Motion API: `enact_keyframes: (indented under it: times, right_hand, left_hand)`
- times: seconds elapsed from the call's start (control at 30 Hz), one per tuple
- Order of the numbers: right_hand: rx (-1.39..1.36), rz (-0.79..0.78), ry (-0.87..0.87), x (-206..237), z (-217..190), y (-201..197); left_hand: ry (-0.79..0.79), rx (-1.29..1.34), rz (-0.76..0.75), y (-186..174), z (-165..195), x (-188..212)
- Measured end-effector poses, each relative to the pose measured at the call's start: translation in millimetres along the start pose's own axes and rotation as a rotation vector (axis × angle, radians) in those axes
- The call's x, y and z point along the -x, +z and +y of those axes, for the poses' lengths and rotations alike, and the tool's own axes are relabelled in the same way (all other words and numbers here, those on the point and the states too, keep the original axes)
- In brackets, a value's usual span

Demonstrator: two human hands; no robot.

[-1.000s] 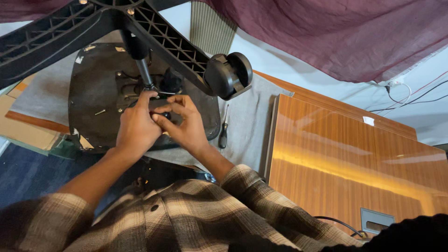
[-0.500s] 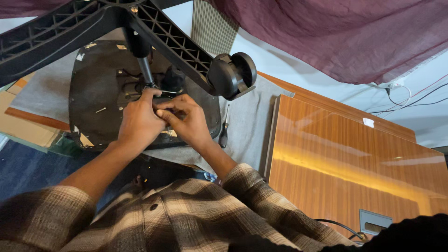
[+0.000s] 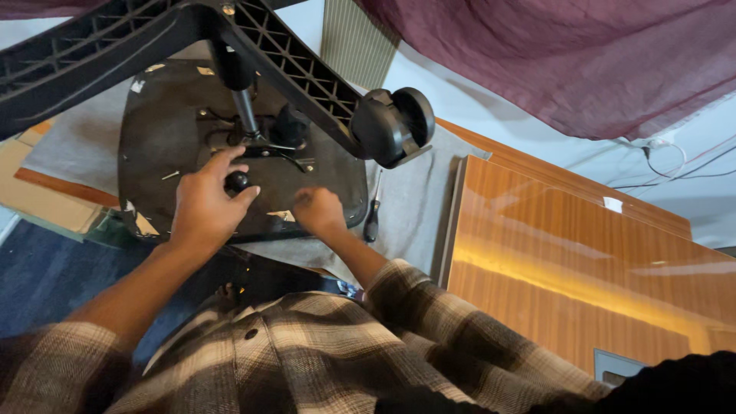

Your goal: The person works on an upside-down office chair, using both hands to thread and tighten a black knob or lever into the tilt mechanism under the seat. They repeatedly twist the component by hand, reposition it, and continue fastening it into place on the chair base.

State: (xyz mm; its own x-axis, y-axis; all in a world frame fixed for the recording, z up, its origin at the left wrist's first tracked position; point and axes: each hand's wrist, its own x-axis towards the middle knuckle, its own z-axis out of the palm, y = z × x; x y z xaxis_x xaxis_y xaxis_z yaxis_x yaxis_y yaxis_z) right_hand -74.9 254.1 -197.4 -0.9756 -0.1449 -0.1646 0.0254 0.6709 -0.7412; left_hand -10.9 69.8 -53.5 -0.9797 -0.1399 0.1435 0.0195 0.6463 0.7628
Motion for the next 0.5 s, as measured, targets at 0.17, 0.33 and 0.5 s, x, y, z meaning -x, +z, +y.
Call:
enact_keyframes:
  times: [0.17,0.33,0.5]
  right_hand:
    - [0.199,-0.133,-0.024,-3.8,1.9,26.7]
    - [0.204,-0.137,-0.030,-1.9,-11.5,39.7]
    - [0.330,-0.116,-0.107,-9.9,-14.4,38.6]
  left_hand:
    - [-0.009,-0.010,0.060,-8.4,-14.9,9.2]
    - [-0.012,0.003,0.041,-19.1,-20.4,11.0]
    - [-0.018,-0.024,0.085,-21.0,-21.6,10.1]
